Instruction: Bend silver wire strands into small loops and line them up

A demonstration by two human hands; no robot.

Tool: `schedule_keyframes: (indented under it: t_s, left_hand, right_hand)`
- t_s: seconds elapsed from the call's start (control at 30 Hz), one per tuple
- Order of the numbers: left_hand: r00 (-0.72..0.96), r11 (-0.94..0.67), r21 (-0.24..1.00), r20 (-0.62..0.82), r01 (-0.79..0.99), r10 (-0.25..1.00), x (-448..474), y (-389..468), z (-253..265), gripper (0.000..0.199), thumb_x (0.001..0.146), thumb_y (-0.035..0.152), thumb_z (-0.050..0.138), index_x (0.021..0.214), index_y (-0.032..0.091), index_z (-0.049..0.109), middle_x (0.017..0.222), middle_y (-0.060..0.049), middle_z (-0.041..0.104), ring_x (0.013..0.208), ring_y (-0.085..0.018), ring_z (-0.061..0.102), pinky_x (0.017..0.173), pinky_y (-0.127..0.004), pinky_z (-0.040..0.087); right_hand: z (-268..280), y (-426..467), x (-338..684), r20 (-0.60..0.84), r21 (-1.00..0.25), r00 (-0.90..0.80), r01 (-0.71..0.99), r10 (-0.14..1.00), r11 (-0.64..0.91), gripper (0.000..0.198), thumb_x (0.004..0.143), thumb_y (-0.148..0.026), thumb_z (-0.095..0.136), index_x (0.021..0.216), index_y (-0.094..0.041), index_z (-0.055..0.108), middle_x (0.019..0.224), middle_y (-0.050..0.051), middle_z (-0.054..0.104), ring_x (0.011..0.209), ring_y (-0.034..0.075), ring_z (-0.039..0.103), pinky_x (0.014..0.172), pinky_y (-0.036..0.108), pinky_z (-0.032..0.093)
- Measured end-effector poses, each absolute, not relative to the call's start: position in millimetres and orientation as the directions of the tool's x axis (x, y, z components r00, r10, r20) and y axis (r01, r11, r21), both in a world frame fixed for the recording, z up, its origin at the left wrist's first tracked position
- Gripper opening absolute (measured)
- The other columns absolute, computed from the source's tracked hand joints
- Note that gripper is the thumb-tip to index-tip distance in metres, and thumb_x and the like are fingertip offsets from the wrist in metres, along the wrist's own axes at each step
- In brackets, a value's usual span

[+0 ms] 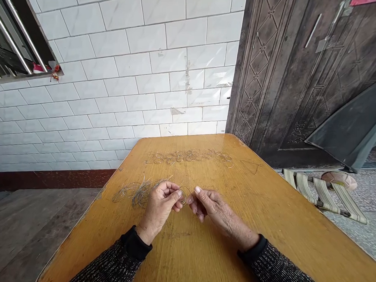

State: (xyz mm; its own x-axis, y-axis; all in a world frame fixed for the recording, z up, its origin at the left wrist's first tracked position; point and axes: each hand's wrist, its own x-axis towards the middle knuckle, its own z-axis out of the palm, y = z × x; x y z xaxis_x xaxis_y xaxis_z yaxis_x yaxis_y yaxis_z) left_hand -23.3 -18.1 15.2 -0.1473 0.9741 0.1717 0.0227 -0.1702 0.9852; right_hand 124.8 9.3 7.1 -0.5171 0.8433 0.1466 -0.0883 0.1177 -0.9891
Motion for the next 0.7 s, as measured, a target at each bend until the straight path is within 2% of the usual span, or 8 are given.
schedule_keyframes:
  t_s: [0.17,0.3,0.4,0.47,0.6,0.7]
  left_hand:
    - [-0.101,-0.153,0.988,0.150,-0.019,0.984,-22.1,-20.9,17.4,0.022,0.070,0.033,0.062,0.080,0.015,0.052,0.062,0.001,0.058,0.048,-0.010,0.054,0.046,-0.022,0.042]
    - [-0.030,-0.100,0.974,0.096,-0.203,0.995,-22.7,-23.0,15.0,0.032,0.077,0.043,0.052,0.093,0.016,0.052,0.072,-0.003,0.060,0.057,-0.012,0.056,0.052,-0.025,0.043]
    - [0.002,-0.032,0.936,0.035,-0.349,0.999,-23.0,-23.7,12.4,0.038,0.079,0.050,0.045,0.095,0.016,0.053,0.080,-0.006,0.060,0.061,-0.013,0.056,0.052,-0.025,0.042]
    - [0.061,0.023,0.923,0.000,-0.384,0.998,-21.8,-24.5,11.9,0.034,0.078,0.047,0.048,0.091,0.017,0.055,0.084,-0.006,0.058,0.068,-0.014,0.056,0.053,-0.023,0.040]
    - [0.243,0.122,0.922,-0.031,-0.368,0.969,-15.8,-27.2,11.5,0.018,0.071,0.030,0.064,0.081,0.017,0.057,0.080,-0.003,0.057,0.075,-0.013,0.055,0.058,-0.021,0.036]
    - [0.209,0.078,0.943,-0.010,-0.323,0.978,-11.9,-27.8,9.1,0.016,0.070,0.028,0.064,0.079,0.017,0.057,0.079,-0.003,0.058,0.075,-0.013,0.055,0.060,-0.023,0.035]
  right_hand:
    - [3.8,10.0,123.9,0.166,-0.986,-0.528,-0.059,0.833,0.158,0.055,0.080,-0.059,0.035,0.065,-0.012,0.059,0.049,-0.001,0.050,0.034,0.005,0.041,0.039,0.020,0.032]
    - [3.0,10.9,123.7,0.170,-0.985,-0.515,-0.072,0.840,0.155,0.052,0.080,-0.058,0.037,0.063,-0.013,0.058,0.048,-0.002,0.049,0.035,0.005,0.041,0.040,0.019,0.031]
    - [4.3,10.8,123.2,0.173,-0.985,-0.481,-0.077,0.860,0.155,0.052,0.080,-0.058,0.037,0.063,-0.013,0.058,0.047,-0.003,0.048,0.034,0.005,0.039,0.039,0.019,0.031]
    - [5.0,10.5,122.6,0.175,-0.985,-0.455,-0.080,0.873,0.155,0.053,0.080,-0.058,0.036,0.063,-0.013,0.058,0.046,-0.003,0.048,0.034,0.005,0.039,0.038,0.019,0.031]
    - [4.5,10.5,121.6,0.202,-0.979,-0.423,-0.088,0.883,0.182,0.051,0.080,-0.058,0.037,0.059,-0.014,0.054,0.046,-0.003,0.047,0.034,0.005,0.039,0.038,0.019,0.031]
    - [1.6,11.4,120.6,0.237,-0.971,-0.411,-0.082,0.881,0.223,0.051,0.081,-0.056,0.037,0.054,-0.015,0.051,0.046,-0.003,0.046,0.035,0.005,0.039,0.038,0.019,0.031]
